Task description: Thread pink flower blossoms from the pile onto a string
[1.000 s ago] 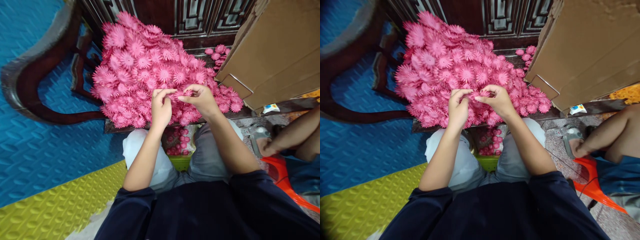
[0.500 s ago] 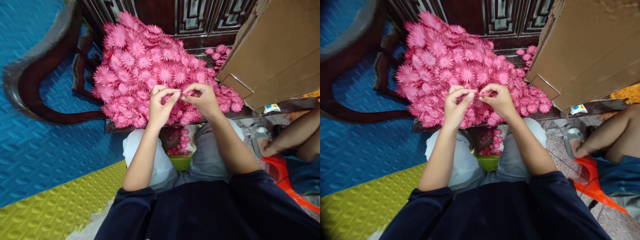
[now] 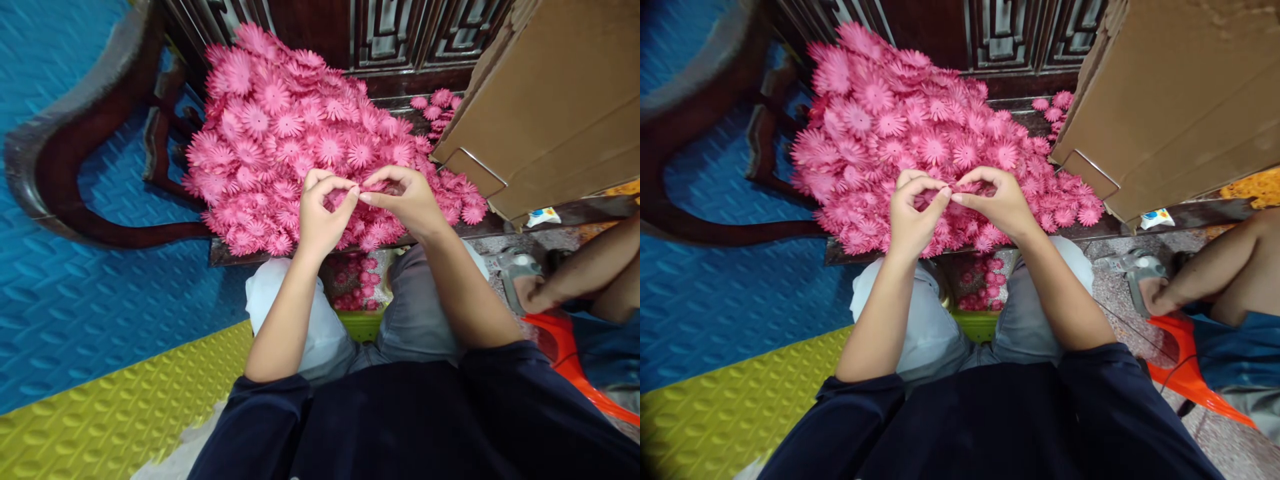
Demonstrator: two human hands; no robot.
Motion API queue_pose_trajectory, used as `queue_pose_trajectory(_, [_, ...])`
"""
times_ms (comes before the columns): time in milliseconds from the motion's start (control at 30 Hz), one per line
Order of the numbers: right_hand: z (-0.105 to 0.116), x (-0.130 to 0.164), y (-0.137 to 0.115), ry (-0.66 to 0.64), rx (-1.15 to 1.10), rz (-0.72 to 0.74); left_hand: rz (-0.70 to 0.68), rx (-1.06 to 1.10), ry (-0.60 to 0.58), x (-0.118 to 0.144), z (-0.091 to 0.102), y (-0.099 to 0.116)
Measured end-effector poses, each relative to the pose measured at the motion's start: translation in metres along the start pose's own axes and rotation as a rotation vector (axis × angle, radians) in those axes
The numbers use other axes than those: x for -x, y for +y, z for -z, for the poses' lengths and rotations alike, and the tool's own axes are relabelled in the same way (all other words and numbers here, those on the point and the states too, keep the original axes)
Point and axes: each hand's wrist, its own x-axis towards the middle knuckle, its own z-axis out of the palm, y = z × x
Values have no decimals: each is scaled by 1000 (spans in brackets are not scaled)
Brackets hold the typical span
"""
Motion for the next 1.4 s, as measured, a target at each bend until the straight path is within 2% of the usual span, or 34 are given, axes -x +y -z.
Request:
queue_pose_trajectory(133, [-1,1,-5,-11,-15,33,19,26,26,0,1,1])
queue_pose_trajectory(600, [-2,0,-3,1,52,43,82,66,-24,0,-1,0])
queue_pose_trajectory(733, [-4,0,-5,8,62,14,75,76,-19,0,-3,0])
queue_pose_trajectory(1067, [2,1,-6,-16,72,116,18,100,-56,0,3,0])
queue_pose_trajectory(1400, [2,2,-5,-4,70,201,-20,88,17,1,0,0])
